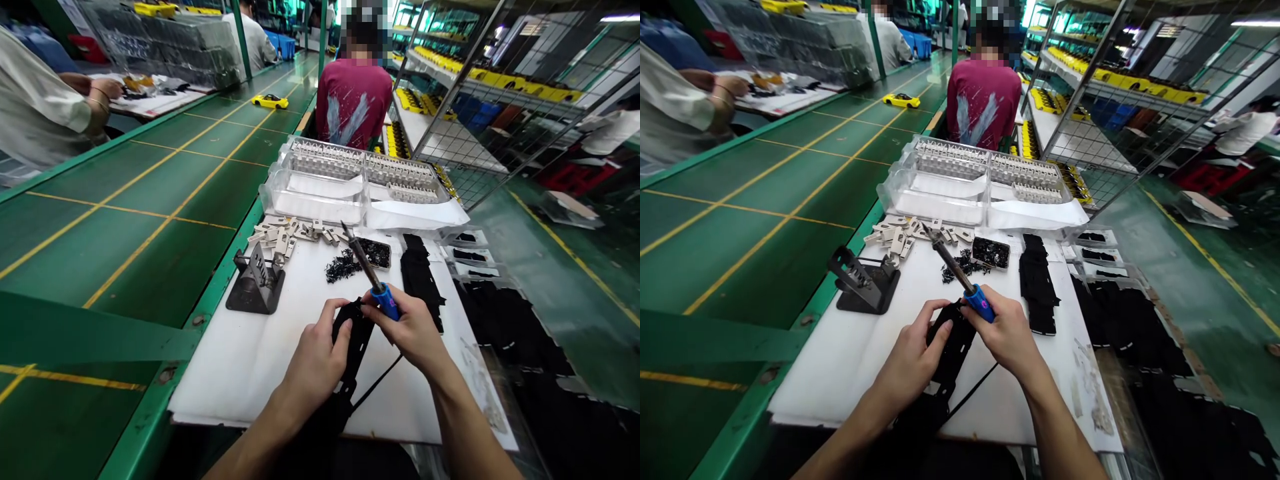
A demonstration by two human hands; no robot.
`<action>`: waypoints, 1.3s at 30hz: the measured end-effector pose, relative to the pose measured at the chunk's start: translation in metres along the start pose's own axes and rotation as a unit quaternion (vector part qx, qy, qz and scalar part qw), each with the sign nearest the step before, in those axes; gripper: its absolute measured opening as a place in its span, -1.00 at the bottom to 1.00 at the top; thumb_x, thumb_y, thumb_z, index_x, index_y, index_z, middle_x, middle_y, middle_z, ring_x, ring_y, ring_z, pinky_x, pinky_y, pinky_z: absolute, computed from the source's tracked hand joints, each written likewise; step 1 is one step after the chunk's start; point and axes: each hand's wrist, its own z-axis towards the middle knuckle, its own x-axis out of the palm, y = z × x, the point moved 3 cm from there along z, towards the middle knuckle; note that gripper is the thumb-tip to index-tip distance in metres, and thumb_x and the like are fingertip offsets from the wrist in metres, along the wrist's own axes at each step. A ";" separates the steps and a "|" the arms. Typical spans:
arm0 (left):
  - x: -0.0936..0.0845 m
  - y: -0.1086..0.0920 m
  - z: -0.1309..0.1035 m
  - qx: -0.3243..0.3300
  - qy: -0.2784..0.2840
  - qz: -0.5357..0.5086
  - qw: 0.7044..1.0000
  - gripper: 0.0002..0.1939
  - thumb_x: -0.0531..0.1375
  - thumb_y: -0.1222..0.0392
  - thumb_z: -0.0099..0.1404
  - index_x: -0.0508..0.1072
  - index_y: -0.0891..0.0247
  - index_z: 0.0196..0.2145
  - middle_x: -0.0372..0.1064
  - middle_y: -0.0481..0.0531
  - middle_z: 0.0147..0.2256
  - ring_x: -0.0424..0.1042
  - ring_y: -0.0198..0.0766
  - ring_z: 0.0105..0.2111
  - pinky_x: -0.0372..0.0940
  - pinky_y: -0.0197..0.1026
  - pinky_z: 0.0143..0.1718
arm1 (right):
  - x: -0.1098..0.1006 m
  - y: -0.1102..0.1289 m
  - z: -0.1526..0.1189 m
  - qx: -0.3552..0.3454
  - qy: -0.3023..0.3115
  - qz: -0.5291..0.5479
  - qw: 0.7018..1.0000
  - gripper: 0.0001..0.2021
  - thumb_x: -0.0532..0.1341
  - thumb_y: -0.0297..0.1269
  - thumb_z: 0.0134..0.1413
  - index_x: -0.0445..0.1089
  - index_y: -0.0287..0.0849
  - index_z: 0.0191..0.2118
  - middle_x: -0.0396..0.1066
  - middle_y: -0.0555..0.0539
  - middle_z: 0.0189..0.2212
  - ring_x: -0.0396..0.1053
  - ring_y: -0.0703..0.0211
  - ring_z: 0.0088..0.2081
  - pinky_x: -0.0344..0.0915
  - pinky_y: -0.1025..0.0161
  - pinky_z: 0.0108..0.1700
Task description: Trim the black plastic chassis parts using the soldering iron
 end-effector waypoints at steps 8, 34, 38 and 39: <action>0.000 0.004 -0.004 0.004 -0.009 -0.041 0.999 -0.67 0.05 0.02 0.37 0.31 0.17 0.02 0.25 -0.13 -0.56 0.13 -0.35 -0.65 0.02 -0.30 -0.58 | -0.003 -0.005 0.002 0.061 -0.035 -0.005 0.997 -0.73 0.34 -0.06 -0.04 0.36 -0.12 -0.33 0.32 0.05 -0.48 0.18 0.24 -0.47 0.12 0.31 -0.42; 0.008 0.003 0.005 0.009 0.029 0.092 0.995 -0.60 0.05 -0.14 0.34 0.29 0.20 -0.49 0.20 -0.08 -0.62 0.18 -0.31 -0.60 -0.03 -0.26 -0.55 | -0.008 -0.014 -0.015 0.143 0.061 0.199 0.968 -0.67 0.39 -0.02 -0.11 0.38 -0.20 -0.44 0.10 0.08 -0.59 0.04 0.28 -0.50 0.02 0.28 -0.45; 0.008 0.010 0.009 -0.016 0.051 0.008 0.999 -0.56 0.07 -0.15 0.33 0.30 0.23 -0.54 0.20 -0.08 -0.57 0.18 -0.31 -0.53 0.01 -0.27 -0.52 | -0.005 -0.009 -0.017 0.118 0.056 0.182 0.975 -0.70 0.31 -0.02 0.01 0.39 -0.19 -0.41 0.17 0.05 -0.56 0.09 0.27 -0.49 0.05 0.29 -0.45; 0.006 0.014 0.012 -0.029 0.047 -0.034 0.998 -0.56 0.08 -0.16 0.31 0.29 0.24 -0.54 0.19 -0.08 -0.57 0.18 -0.32 -0.53 0.02 -0.28 -0.52 | -0.005 -0.011 -0.017 0.104 0.043 0.172 0.979 -0.71 0.28 -0.03 0.05 0.39 -0.18 -0.40 0.18 0.04 -0.54 0.09 0.26 -0.48 0.05 0.29 -0.44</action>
